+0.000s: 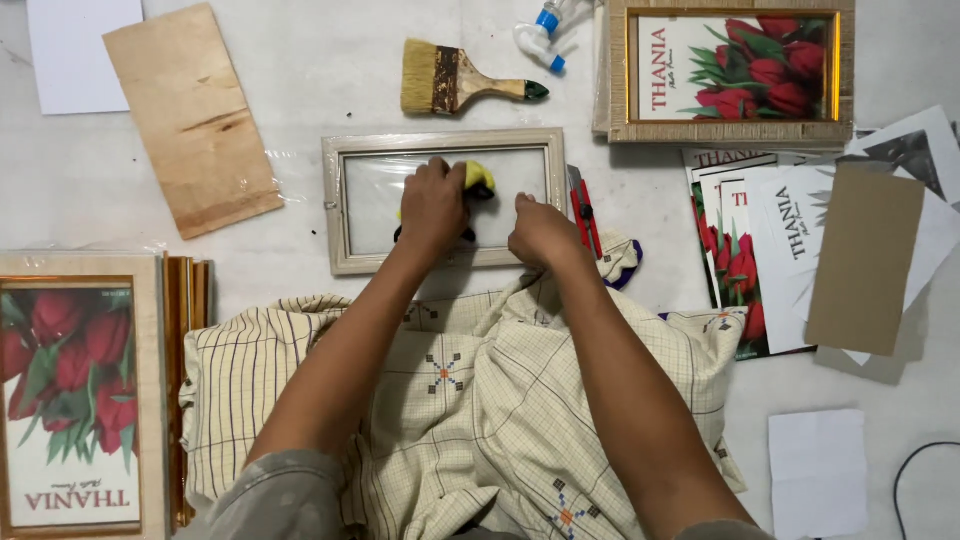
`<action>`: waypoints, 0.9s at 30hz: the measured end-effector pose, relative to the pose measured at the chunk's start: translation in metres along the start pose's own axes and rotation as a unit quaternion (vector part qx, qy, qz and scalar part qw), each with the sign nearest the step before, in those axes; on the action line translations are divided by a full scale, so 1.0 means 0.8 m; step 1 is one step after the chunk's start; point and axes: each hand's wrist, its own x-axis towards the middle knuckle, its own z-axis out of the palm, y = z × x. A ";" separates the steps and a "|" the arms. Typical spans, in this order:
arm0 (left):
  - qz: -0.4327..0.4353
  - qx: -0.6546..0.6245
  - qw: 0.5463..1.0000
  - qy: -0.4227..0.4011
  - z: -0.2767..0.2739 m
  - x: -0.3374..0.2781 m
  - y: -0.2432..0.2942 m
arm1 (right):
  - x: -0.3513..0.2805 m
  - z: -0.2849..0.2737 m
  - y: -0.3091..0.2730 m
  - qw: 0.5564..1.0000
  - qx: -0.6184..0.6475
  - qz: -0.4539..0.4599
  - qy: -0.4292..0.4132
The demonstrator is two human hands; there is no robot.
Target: Cleaning glass and assembling picture frames with artwork and backings
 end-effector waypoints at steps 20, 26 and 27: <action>0.011 0.084 0.996 -0.018 -0.010 -0.001 -0.051 | -0.014 -0.006 -0.017 0.999 -0.032 -0.002 -0.028; 0.062 0.068 0.990 -0.108 -0.041 -0.035 -0.053 | -0.013 -0.006 -0.019 0.999 -0.038 0.001 -0.032; 0.073 0.061 0.984 -0.152 -0.054 -0.042 -0.054 | -0.011 -0.006 -0.018 0.999 -0.039 -0.002 -0.030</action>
